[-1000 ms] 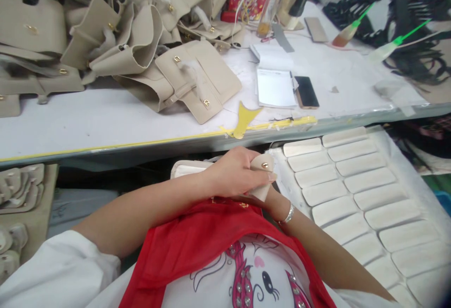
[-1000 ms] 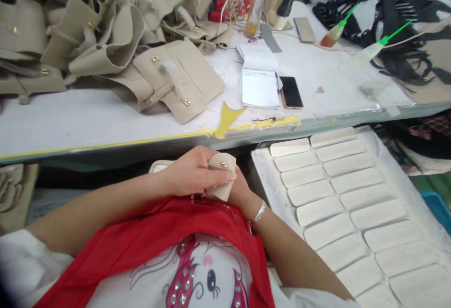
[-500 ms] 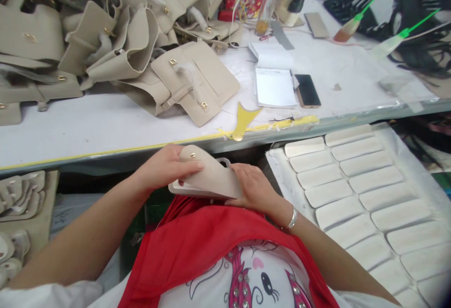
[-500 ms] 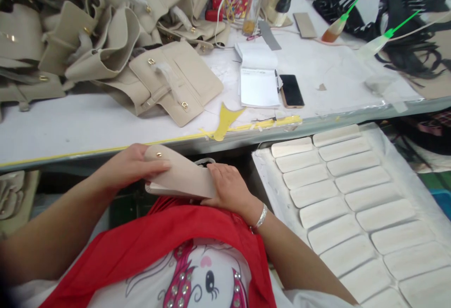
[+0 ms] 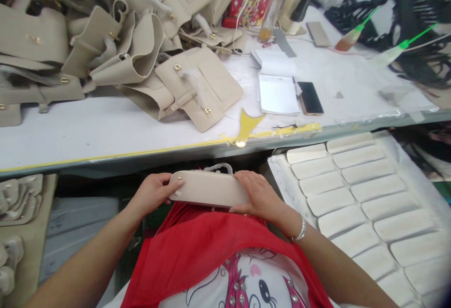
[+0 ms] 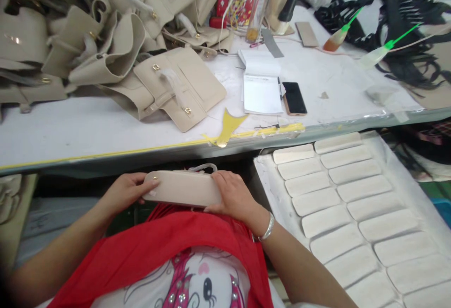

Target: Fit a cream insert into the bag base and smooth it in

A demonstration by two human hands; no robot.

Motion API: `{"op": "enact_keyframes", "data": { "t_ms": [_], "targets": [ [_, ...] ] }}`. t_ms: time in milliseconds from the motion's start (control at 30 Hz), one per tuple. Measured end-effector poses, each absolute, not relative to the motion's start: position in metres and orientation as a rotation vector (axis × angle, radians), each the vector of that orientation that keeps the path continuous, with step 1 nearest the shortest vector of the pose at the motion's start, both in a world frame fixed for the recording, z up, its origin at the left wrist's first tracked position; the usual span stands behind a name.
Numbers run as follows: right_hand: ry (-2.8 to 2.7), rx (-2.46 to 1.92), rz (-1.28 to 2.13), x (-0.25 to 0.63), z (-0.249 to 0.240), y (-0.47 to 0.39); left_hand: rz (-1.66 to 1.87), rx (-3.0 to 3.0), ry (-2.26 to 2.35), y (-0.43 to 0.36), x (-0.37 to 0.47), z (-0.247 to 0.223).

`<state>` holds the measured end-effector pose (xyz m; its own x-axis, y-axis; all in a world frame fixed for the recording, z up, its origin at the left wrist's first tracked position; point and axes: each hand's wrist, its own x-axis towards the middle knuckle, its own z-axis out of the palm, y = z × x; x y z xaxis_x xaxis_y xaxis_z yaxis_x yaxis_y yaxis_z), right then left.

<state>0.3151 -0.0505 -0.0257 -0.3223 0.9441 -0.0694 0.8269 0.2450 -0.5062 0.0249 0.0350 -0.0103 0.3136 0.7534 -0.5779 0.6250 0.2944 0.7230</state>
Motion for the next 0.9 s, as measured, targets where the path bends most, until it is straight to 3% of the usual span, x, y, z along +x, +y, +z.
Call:
{"op": "enact_keyframes", "data": {
  "t_ms": [900],
  "targets": [
    [-2.445, -1.608, 0.572, 0.310, -0.028, -0.052, 0.200, 1.682, 1.512, 0.030, 0.014, -0.019]
  ]
}}
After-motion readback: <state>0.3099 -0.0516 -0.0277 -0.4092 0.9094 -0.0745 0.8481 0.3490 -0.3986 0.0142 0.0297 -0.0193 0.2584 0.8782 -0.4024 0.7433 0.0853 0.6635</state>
